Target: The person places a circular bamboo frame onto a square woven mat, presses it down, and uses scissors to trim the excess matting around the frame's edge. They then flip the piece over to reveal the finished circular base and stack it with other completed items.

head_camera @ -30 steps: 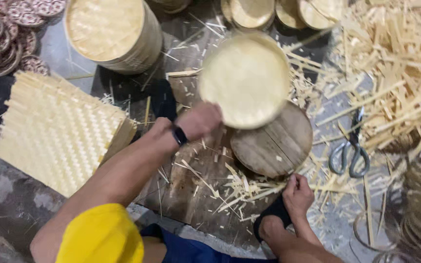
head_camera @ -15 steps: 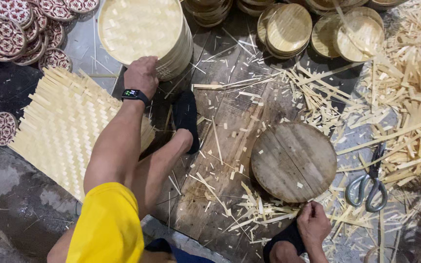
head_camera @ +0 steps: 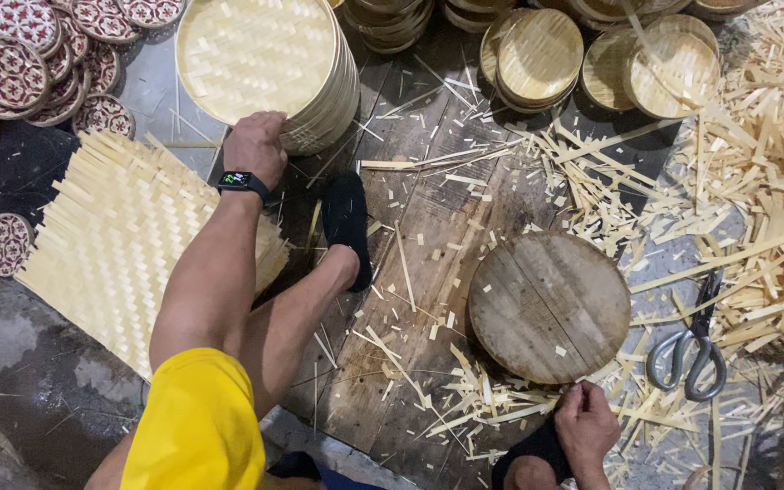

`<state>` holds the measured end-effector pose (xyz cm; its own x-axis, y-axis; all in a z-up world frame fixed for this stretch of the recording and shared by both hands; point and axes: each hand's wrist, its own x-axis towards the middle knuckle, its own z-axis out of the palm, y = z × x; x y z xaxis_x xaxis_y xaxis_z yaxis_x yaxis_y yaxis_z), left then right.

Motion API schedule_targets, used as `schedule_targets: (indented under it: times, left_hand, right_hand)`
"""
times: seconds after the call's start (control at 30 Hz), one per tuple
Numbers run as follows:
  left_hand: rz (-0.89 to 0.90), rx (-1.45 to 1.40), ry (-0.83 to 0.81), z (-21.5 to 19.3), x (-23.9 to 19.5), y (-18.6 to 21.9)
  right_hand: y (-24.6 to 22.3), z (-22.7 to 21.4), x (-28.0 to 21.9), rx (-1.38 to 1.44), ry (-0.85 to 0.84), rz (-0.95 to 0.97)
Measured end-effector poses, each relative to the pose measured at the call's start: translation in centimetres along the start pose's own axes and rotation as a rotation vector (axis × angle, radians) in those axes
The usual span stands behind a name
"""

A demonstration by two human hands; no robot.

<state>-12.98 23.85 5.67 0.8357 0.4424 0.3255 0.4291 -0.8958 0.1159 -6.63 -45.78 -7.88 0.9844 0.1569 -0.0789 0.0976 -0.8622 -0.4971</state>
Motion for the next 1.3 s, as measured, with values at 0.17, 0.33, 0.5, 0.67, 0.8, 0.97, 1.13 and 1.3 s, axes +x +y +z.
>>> schedule_targets:
  times: [0.17, 0.33, 0.5, 0.67, 0.8, 0.97, 1.13, 1.3]
  left_hand:
    - [0.02, -0.057, -0.024, 0.1, 0.0, -0.7]
    - [-0.022, -0.08, -0.057, -0.6, 0.3, -0.1]
    - [-0.024, -0.078, -0.111, -0.9, 0.7, -0.1]
    - [0.029, 0.289, -0.205, -3.4, -0.8, -1.7]
    - [-0.165, 0.34, -0.589, -9.8, -6.2, -0.2]
    - [-0.736, 0.37, -0.932, -12.8, -17.3, 2.7]
    - [-0.485, 0.171, -0.662, -13.2, -22.7, 0.1]
    - [-0.439, -0.014, -0.28, -17.2, -22.8, 1.2]
  right_hand:
    - [-0.4, -0.3, 0.0, 0.014, 0.002, 0.016]
    - [-0.5, -0.3, 0.0, 0.036, -0.015, 0.038]
    - [-0.4, -0.2, 0.0, 0.0, -0.007, 0.019]
    - [0.1, 0.1, -0.1, 0.036, -0.007, 0.037]
    - [-0.4, -0.5, 0.6, 0.152, -0.025, 0.042]
    - [-3.2, -2.3, 3.9, 0.519, -0.412, 0.34]
    - [-5.4, -0.7, 4.1, 0.839, -0.647, 0.533]
    - [-5.3, 0.1, 2.7, 0.829, -0.786, 0.534]
